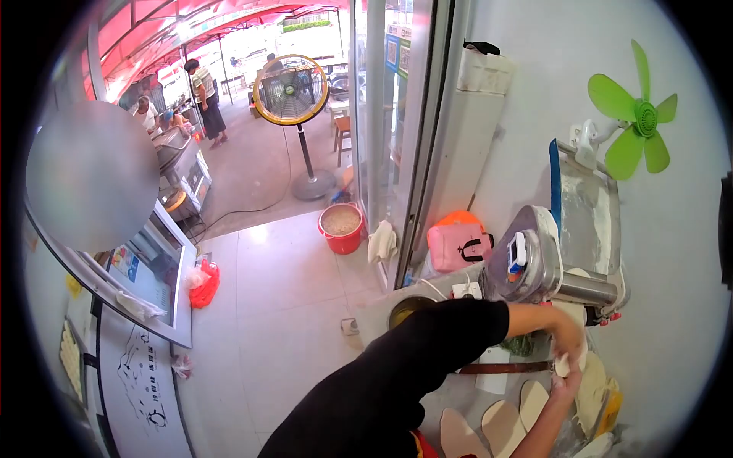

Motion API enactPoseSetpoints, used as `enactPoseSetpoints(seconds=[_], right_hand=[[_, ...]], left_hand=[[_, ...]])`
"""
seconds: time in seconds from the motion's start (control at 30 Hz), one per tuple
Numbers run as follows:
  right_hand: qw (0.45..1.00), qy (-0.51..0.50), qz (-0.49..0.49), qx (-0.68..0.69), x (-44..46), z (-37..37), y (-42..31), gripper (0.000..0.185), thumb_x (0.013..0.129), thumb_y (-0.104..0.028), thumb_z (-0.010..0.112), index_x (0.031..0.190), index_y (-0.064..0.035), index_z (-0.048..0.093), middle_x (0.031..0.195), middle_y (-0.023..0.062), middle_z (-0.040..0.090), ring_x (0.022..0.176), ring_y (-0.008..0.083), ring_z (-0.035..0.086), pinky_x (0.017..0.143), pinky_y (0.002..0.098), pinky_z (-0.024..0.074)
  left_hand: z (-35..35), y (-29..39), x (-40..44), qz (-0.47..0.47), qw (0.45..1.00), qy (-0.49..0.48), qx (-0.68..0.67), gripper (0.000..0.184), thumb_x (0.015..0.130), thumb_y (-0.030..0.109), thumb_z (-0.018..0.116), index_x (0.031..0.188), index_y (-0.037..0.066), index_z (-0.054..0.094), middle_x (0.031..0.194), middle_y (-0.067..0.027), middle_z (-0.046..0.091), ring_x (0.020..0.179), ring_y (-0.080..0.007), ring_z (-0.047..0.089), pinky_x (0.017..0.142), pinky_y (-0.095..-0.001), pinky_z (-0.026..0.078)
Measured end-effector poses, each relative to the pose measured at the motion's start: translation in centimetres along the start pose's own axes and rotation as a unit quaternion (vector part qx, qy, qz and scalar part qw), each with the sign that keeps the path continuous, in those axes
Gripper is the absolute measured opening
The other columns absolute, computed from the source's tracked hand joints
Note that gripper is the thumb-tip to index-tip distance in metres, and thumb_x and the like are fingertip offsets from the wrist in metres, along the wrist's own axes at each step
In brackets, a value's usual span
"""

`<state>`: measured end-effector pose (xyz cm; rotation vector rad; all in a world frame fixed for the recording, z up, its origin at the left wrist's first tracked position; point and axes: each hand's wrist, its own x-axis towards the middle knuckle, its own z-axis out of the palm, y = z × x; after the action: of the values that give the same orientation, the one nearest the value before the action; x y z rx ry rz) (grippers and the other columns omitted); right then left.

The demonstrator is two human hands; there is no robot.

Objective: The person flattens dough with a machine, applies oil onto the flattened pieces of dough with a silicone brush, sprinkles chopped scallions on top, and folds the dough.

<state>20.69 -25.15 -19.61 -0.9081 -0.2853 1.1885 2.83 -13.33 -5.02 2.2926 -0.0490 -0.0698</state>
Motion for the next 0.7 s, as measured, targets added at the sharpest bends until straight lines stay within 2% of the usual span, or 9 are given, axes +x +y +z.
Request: enactPoseSetpoints(seconds=[0.03,0.1,0.17,0.2,0.27,0.4,0.53,0.67,0.7], right_hand=[[1.0,0.009,0.005,0.011,-0.9,0.6,-0.6,0.033,0.088,-0.01,0.056,0.119,-0.0003,0.051,0.112,0.0111,0.061,0.096,0.0241,0.062,0.081,0.035,0.0535],[0.999,0.028,0.013,0.035,-2.6,1.9,-1.2,0.033,0.088,-0.01,0.056,0.12,-0.0003,0.051,0.111,0.011,0.061,0.096,0.0239,0.062,0.081,0.0348,0.0535],[1.0,0.017,-0.007,0.002,-2.0,0.2,-0.7,0.035,0.091,-0.025,0.053,0.118,-0.0033,0.053,0.11,0.0084,0.063,0.097,0.0218,0.062,0.082,0.0344,0.0508],[1.0,0.016,-0.006,0.003,-1.9,-0.3,-0.9,0.035,0.091,-0.024,0.053,0.119,-0.0032,0.053,0.11,0.0084,0.063,0.098,0.0214,0.061,0.083,0.0337,0.0506],[0.998,0.024,-0.034,-0.037,-2.7,-0.8,-0.9,0.034,0.091,-0.021,0.053,0.119,-0.0028,0.053,0.111,0.0089,0.062,0.099,0.0211,0.06,0.085,0.0325,0.0491],[0.996,0.058,-0.015,0.065,-7.3,3.7,-1.1,0.033,0.088,-0.009,0.054,0.12,-0.0019,0.053,0.115,0.0109,0.06,0.104,0.0219,0.059,0.088,0.0348,0.0486],[0.99,0.065,-0.022,0.124,-9.8,4.2,-0.1,0.037,0.088,-0.009,0.054,0.124,-0.0015,0.049,0.117,0.016,0.058,0.105,0.0264,0.058,0.089,0.038,0.0497],[0.981,0.046,-0.008,0.19,-10.6,1.7,1.5,0.042,0.086,-0.006,0.055,0.126,0.0002,0.045,0.119,0.0168,0.056,0.104,0.0289,0.059,0.091,0.0409,0.0491],[0.98,0.055,0.001,0.189,-11.3,0.8,1.9,0.043,0.085,-0.006,0.055,0.126,0.0001,0.045,0.119,0.0164,0.056,0.103,0.0295,0.059,0.09,0.0422,0.0492]], left_hand=[[2.9,-2.0,1.1,-0.04,0.988,-0.14,-0.058,0.029,0.083,0.036,0.058,0.087,0.008,0.068,0.075,-0.0092,0.065,0.069,-0.0198,0.062,0.062,-0.0353,0.051],[7.1,-4.6,1.3,-0.102,0.98,-0.152,-0.079,0.029,0.084,0.035,0.057,0.091,0.008,0.066,0.075,-0.0075,0.063,0.068,-0.0188,0.061,0.062,-0.0333,0.051],[9.4,-7.4,2.0,-0.184,0.939,0.065,-0.283,0.027,0.085,0.034,0.058,0.09,0.008,0.065,0.074,-0.0056,0.062,0.066,-0.0177,0.06,0.061,-0.0314,0.051],[10.0,-9.0,3.0,-0.217,0.885,0.169,-0.377,0.026,0.085,0.034,0.058,0.09,0.009,0.065,0.073,-0.0046,0.062,0.065,-0.0171,0.059,0.061,-0.0305,0.051],[10.8,-12.6,7.1,-0.004,0.575,0.283,-0.768,0.03,0.089,0.034,0.055,0.103,0.009,0.064,0.099,-0.0087,0.067,0.085,-0.0195,0.064,0.075,-0.0356,0.054],[7.1,-8.8,4.3,0.138,0.425,0.319,-0.836,0.03,0.09,0.028,0.048,0.1,0.004,0.062,0.095,-0.0131,0.066,0.085,-0.0267,0.064,0.081,-0.0424,0.052],[6.6,-9.0,4.0,0.336,0.437,0.23,-0.802,0.036,0.094,0.026,0.035,0.111,0.003,0.057,0.111,-0.0141,0.061,0.103,-0.0302,0.057,0.094,-0.0442,0.044],[8.2,-10.5,3.7,0.301,0.482,0.291,-0.77,0.04,0.094,0.035,0.034,0.115,0.008,0.055,0.118,-0.0098,0.058,0.108,-0.0286,0.055,0.097,-0.0424,0.041],[9.0,-9.9,3.1,0.162,0.744,0.43,-0.485,0.042,0.093,0.036,0.034,0.116,0.007,0.054,0.119,-0.0107,0.058,0.109,-0.0294,0.054,0.097,-0.043,0.04]])
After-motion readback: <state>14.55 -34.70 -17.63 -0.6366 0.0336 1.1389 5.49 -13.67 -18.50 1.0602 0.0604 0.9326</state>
